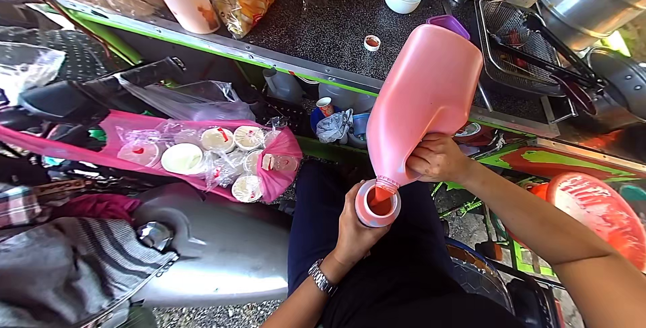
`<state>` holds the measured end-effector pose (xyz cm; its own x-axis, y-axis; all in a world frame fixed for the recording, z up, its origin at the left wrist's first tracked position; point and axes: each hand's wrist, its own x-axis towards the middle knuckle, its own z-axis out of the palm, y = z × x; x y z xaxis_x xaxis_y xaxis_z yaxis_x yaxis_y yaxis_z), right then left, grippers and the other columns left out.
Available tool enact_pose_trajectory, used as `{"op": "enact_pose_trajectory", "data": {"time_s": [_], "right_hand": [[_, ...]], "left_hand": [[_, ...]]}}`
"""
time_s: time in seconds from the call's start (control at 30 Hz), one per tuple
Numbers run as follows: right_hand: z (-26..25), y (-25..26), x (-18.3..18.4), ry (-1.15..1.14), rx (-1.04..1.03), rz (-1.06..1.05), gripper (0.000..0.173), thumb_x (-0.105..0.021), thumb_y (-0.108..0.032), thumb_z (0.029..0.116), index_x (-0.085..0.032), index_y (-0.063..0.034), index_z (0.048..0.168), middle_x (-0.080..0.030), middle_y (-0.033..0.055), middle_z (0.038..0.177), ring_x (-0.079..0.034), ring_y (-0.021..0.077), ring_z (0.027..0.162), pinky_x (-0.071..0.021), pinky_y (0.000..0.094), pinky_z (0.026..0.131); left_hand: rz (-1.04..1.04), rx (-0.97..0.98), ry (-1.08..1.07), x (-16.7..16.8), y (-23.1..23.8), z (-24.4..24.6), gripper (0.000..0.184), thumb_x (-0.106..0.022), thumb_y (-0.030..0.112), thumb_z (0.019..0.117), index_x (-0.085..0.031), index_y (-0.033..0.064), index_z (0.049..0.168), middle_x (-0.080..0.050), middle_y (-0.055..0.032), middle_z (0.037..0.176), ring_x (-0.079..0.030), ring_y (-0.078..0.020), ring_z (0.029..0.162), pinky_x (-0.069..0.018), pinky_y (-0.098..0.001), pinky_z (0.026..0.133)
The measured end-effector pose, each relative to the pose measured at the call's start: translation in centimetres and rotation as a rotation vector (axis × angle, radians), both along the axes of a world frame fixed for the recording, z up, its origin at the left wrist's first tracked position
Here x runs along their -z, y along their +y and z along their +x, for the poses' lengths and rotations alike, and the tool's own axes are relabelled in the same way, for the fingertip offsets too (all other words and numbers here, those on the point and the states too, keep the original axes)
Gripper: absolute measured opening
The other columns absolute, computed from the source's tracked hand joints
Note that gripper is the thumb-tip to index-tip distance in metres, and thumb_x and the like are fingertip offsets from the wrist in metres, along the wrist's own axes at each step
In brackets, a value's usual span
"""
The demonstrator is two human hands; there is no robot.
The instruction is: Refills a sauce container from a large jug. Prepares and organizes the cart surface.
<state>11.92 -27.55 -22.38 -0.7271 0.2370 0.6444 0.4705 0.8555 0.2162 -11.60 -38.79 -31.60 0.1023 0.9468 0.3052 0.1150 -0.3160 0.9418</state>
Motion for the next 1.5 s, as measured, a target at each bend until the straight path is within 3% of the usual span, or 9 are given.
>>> {"op": "enact_pose_trajectory", "data": {"time_s": [1.5], "right_hand": [[-0.01, -0.13, 0.39, -0.002, 0.007, 0.015, 0.023, -0.059, -0.019, 0.0905, -0.062, -0.0081, 0.070, -0.057, 0.0045, 0.058, -0.058, 0.0187, 0.056, -0.0419, 0.0329, 0.053]], "left_hand": [[0.023, 0.007, -0.028, 0.71, 0.28, 0.12, 0.097, -0.094, 0.024, 0.0648, -0.042, -0.0181, 0.135, -0.063, -0.0241, 0.129, -0.062, -0.0148, 0.123, -0.0484, -0.0264, 0.110]]}}
